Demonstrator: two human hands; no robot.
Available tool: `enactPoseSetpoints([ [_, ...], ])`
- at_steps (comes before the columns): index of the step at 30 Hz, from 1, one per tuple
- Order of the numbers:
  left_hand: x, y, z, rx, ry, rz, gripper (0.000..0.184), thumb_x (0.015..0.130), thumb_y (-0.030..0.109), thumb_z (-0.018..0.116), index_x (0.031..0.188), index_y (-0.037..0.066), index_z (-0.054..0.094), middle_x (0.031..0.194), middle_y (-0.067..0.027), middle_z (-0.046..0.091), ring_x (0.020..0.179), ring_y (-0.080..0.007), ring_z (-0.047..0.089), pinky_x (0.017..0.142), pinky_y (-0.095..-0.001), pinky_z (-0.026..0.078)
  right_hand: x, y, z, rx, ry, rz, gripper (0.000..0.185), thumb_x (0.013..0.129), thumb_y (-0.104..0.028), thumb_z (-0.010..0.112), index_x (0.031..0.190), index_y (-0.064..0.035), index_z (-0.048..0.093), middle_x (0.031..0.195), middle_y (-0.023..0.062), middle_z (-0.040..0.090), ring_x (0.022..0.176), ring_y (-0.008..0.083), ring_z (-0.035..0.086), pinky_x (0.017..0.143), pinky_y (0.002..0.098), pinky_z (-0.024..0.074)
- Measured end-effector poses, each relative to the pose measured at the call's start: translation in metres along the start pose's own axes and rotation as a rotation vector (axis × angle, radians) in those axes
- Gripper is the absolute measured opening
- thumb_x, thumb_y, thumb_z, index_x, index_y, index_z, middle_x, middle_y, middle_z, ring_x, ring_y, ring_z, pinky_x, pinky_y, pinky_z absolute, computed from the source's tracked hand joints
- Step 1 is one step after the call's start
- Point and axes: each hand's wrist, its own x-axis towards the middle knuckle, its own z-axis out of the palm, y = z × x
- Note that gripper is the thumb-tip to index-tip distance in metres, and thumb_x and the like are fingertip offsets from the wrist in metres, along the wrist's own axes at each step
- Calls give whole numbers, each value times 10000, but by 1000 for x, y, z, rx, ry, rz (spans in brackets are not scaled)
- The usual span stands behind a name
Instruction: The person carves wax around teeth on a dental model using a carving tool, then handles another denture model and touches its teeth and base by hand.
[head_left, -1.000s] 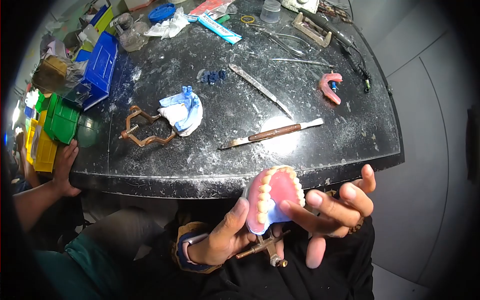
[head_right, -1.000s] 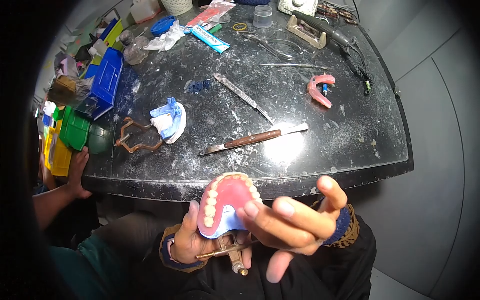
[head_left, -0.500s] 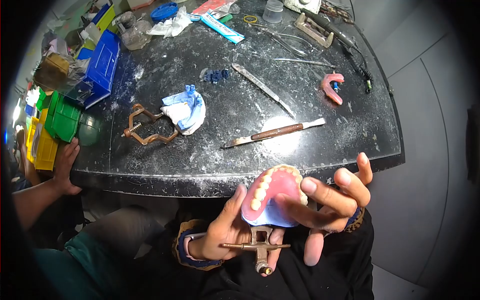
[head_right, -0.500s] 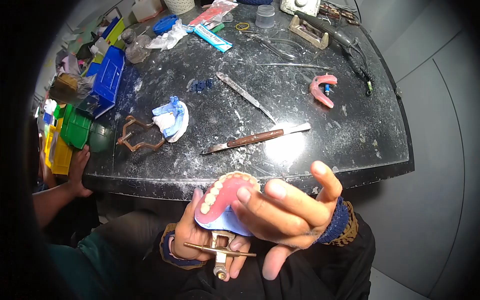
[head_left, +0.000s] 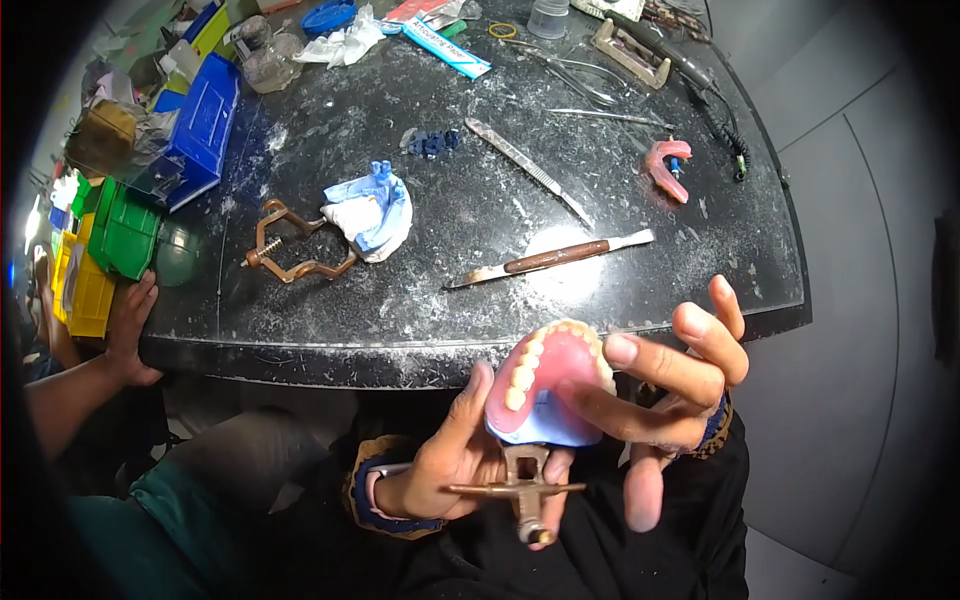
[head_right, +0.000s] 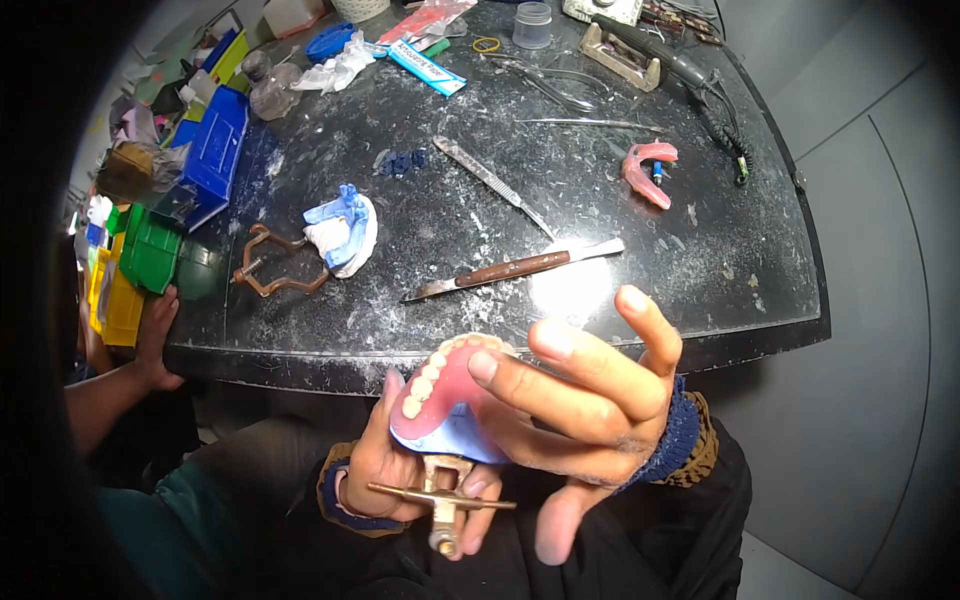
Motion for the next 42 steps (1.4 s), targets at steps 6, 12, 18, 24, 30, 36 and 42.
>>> enactPoseSetpoints([
  [6,3,-4,-1,-5,-77,92,846,795,762,97,1409,181,141,966,-190,497,792,-493,614,660,-503,567,-6,6,-8,133,-21,114,944,734,-812,-5,810,-219,726,1094,154,560,1198,334,373,1060,554,196],
  [12,3,-2,3,116,-61,103,848,792,754,181,1423,201,60,975,-206,495,815,-489,614,733,-592,530,-5,1,6,173,-38,217,986,745,-791,-42,855,-197,737,1074,155,563,1174,322,382,1052,551,188],
  [18,2,6,8,305,-34,89,843,805,715,270,1430,198,40,1042,-233,486,881,-461,606,770,-670,475,-6,3,5,283,-45,240,978,754,-783,-47,846,-214,742,1068,143,557,1181,326,371,1052,544,174],
  [24,5,1,-1,205,-105,115,833,826,668,328,1434,174,45,1182,-188,426,1021,-322,559,800,-740,406,-8,4,7,266,-29,231,946,788,-757,-38,840,-222,740,1079,135,549,1195,329,355,1059,536,165],
  [30,7,-1,0,166,-116,174,837,832,647,356,1437,157,48,1300,-138,352,1030,-272,546,797,-751,400,-9,2,8,368,61,238,893,850,-697,-6,829,-206,739,1061,130,548,1198,312,358,1072,513,148],
  [36,5,2,6,265,-86,165,847,831,629,404,1439,154,54,1343,-127,323,1032,-268,550,803,-745,403,-8,-1,8,280,31,265,879,847,-704,7,796,-215,736,1045,113,555,1196,297,365,1071,508,172],
  [42,0,-3,-8,259,-90,260,825,877,480,503,1426,163,-27,1196,-179,436,1056,-350,563,823,-407,548,-11,1,15,177,208,67,876,846,-691,-15,797,-239,734,1006,76,571,1140,254,394,1062,495,230],
])
